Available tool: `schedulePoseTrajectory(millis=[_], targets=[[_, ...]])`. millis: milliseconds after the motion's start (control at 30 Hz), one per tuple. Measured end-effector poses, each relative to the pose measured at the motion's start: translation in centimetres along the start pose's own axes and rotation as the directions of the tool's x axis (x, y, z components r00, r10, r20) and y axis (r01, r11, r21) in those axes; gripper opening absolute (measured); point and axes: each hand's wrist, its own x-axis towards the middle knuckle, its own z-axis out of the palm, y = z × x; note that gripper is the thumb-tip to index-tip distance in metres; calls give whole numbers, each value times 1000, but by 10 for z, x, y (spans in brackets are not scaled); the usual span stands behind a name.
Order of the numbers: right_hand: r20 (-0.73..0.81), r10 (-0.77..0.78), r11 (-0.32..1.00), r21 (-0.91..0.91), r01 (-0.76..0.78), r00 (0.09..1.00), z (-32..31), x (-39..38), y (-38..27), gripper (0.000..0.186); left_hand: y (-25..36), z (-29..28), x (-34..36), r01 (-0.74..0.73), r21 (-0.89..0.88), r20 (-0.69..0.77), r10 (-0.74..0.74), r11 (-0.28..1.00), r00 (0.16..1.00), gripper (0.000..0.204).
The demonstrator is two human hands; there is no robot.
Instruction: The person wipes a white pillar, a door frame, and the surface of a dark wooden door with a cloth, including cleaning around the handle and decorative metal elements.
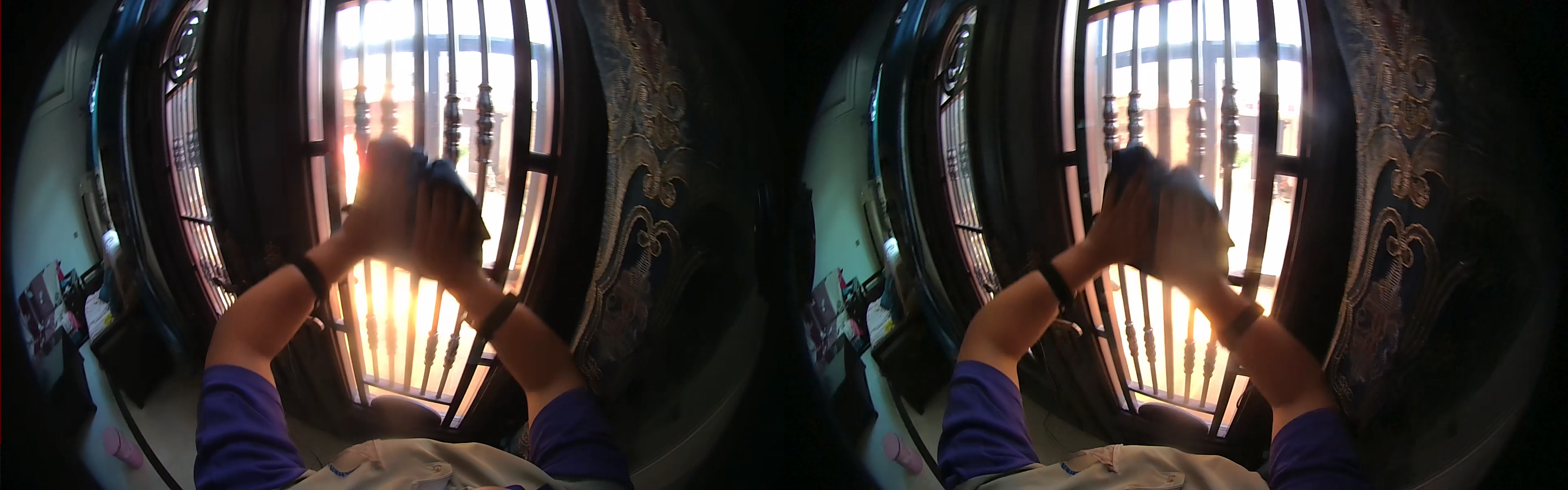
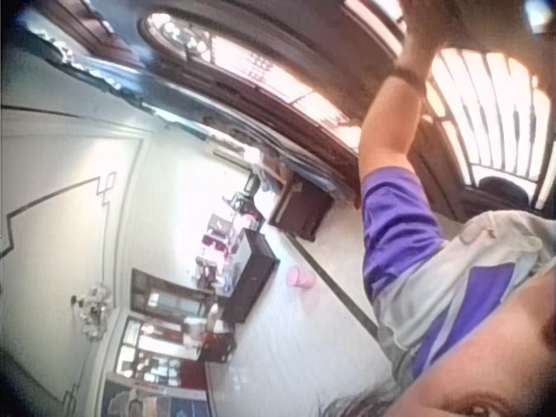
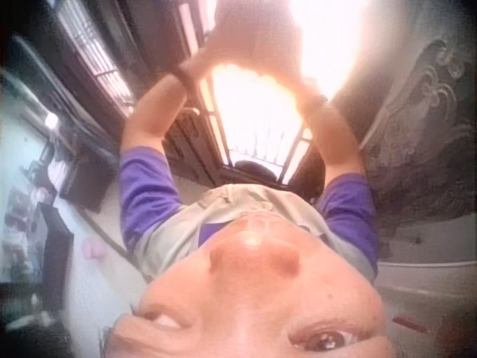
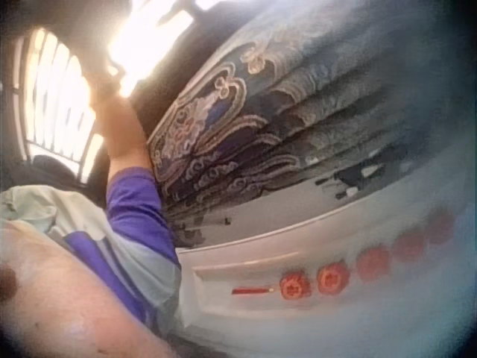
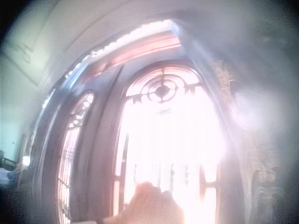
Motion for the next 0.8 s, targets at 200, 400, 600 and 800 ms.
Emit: schedulePoseTrajectory(millis=[200, 400, 600, 800], targets=[[-35, -11, 996, 83, 14, 999, -3, 98, -7, 72, -85, -13, 16, 13, 232, -133, 19, 973, 991, 69], [-125, -117, 990, -100, 104, 985, 48, 165, -20, 55, -171, -15, 17, 138, 424, -290, -10, 895, 957, 70], [-150, -146, 985, -114, 129, 978, 56, 237, -50, 47, -232, -39, 45, 80, 480, -409, 142, 874, 902, 60], [-242, -162, 919, -390, 57, 957, 115, 328, 16, 48, -224, -81, 94, 317, 322, -476, -137, 892, 869, 57]])
